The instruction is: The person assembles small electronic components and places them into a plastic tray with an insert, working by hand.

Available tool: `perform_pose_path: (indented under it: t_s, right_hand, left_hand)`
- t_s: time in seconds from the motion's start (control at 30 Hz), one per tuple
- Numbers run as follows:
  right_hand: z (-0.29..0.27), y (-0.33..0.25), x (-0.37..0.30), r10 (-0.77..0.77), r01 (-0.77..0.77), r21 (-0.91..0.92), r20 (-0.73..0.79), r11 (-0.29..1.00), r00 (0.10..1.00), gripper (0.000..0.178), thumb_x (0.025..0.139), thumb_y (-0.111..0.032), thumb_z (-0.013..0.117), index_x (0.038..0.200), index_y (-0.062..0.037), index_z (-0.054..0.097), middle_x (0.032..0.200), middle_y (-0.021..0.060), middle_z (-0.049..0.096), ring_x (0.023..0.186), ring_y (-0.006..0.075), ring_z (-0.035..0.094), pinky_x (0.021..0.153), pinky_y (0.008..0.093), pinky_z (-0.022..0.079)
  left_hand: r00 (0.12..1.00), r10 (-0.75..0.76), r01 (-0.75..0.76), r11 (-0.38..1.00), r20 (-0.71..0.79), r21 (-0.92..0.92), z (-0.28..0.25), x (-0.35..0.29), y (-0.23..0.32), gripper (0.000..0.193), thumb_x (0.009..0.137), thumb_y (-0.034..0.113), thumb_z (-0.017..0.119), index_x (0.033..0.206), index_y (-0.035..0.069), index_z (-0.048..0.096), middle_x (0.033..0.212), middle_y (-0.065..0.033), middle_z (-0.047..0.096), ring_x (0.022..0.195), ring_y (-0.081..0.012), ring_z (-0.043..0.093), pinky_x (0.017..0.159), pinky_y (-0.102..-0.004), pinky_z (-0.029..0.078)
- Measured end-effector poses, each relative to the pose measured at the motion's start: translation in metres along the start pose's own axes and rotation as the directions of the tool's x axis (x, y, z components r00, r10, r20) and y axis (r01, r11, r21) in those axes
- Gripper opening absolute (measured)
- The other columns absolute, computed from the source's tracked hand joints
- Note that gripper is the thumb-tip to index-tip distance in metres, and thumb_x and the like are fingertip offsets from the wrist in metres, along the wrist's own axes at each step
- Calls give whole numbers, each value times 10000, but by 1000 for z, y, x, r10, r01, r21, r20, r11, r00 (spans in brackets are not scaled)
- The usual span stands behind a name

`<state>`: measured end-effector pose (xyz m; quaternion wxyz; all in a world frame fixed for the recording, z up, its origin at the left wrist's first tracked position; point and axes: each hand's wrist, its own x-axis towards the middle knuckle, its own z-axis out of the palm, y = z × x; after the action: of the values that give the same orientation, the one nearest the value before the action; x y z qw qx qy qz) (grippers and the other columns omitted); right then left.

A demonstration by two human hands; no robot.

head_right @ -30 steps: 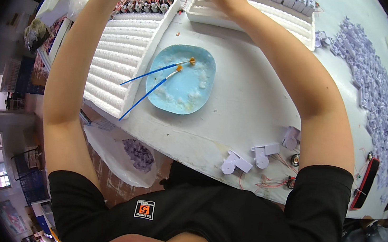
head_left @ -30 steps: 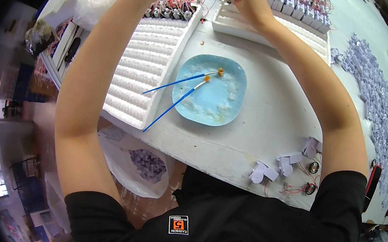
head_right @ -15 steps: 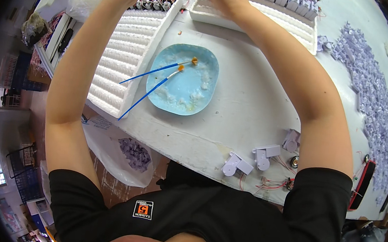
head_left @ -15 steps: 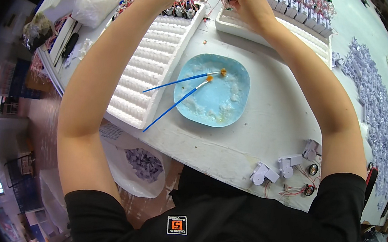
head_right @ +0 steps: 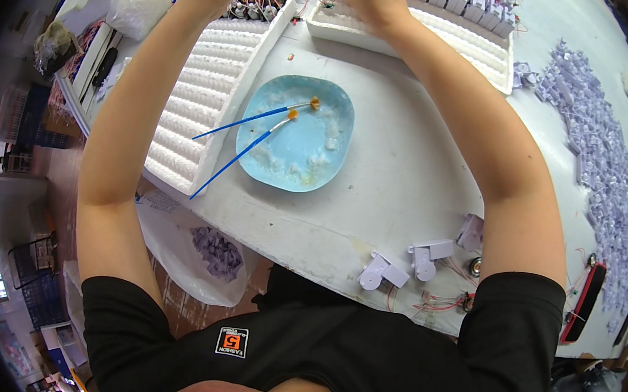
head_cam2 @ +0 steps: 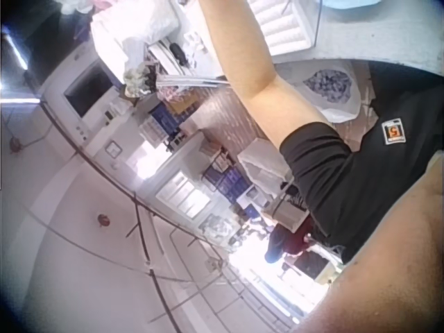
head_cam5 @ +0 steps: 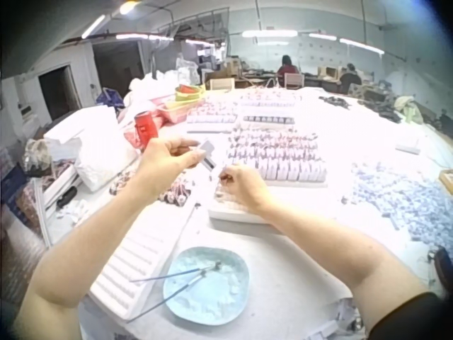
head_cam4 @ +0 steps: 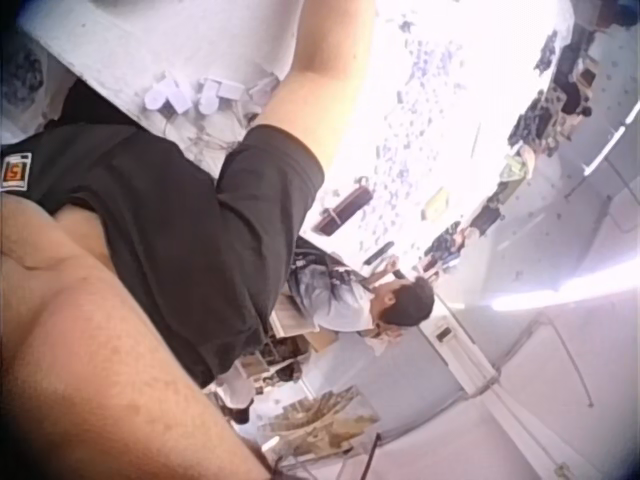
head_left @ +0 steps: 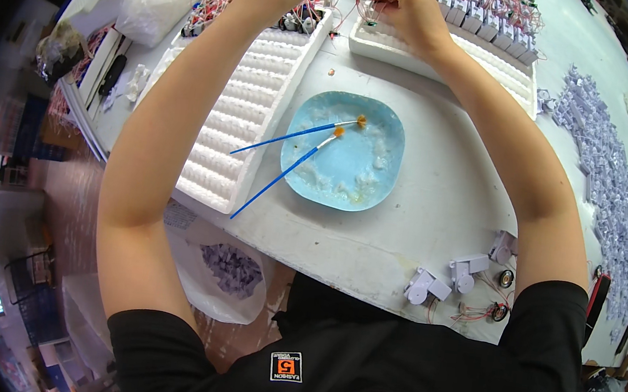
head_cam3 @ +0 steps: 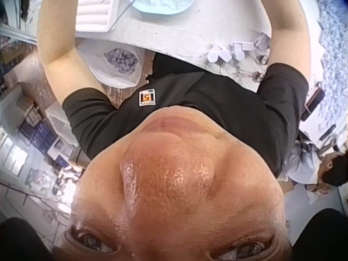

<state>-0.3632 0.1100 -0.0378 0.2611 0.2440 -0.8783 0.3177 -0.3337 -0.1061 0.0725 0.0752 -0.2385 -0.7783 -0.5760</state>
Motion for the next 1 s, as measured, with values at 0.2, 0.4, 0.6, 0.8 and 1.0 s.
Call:
perform_pose_path:
  t_s: [0.2,0.4,0.6,0.8,1.0]
  right_hand:
    - [5,11,5,-90,90,-57,10,994,996,171,870,-117,739,1031,-60,754,1010,127,725,896,306,710,806,376,555]
    - [7,4,2,-78,76,-143,-5,987,997,149,892,-143,703,1018,-80,749,987,115,723,900,341,699,803,403,555]
    - [5,-17,1,-48,45,-45,-66,998,997,128,810,-105,679,910,-37,723,829,206,690,783,406,680,704,473,534]
    - [3,-18,0,-33,31,-92,-20,995,999,134,818,-98,657,911,-19,712,864,227,684,811,421,676,715,489,531]
    - [0,-23,-2,-62,60,-122,-13,991,998,115,822,-89,637,883,-16,703,864,221,686,821,421,676,734,500,536]
  left_hand:
    - [1000,-9,9,1000,-2,7,3,0,-1,325,916,75,756,1177,-104,680,989,-121,751,859,-133,691,761,-256,549]
    - [999,-40,41,998,-28,45,0,-9,3,338,916,84,759,1181,-108,677,975,-123,751,843,-132,692,750,-254,552]
    - [999,-38,40,997,-32,60,-11,-15,-1,350,909,82,764,1182,-120,675,960,-124,753,827,-127,695,745,-248,553]
    - [998,-44,49,993,-46,111,-10,-19,3,347,912,97,763,1175,-115,683,960,-125,758,821,-124,696,745,-247,550]
    - [999,-39,41,996,-29,81,-9,-18,1,343,911,97,764,1175,-109,687,956,-121,759,815,-120,691,740,-248,547]
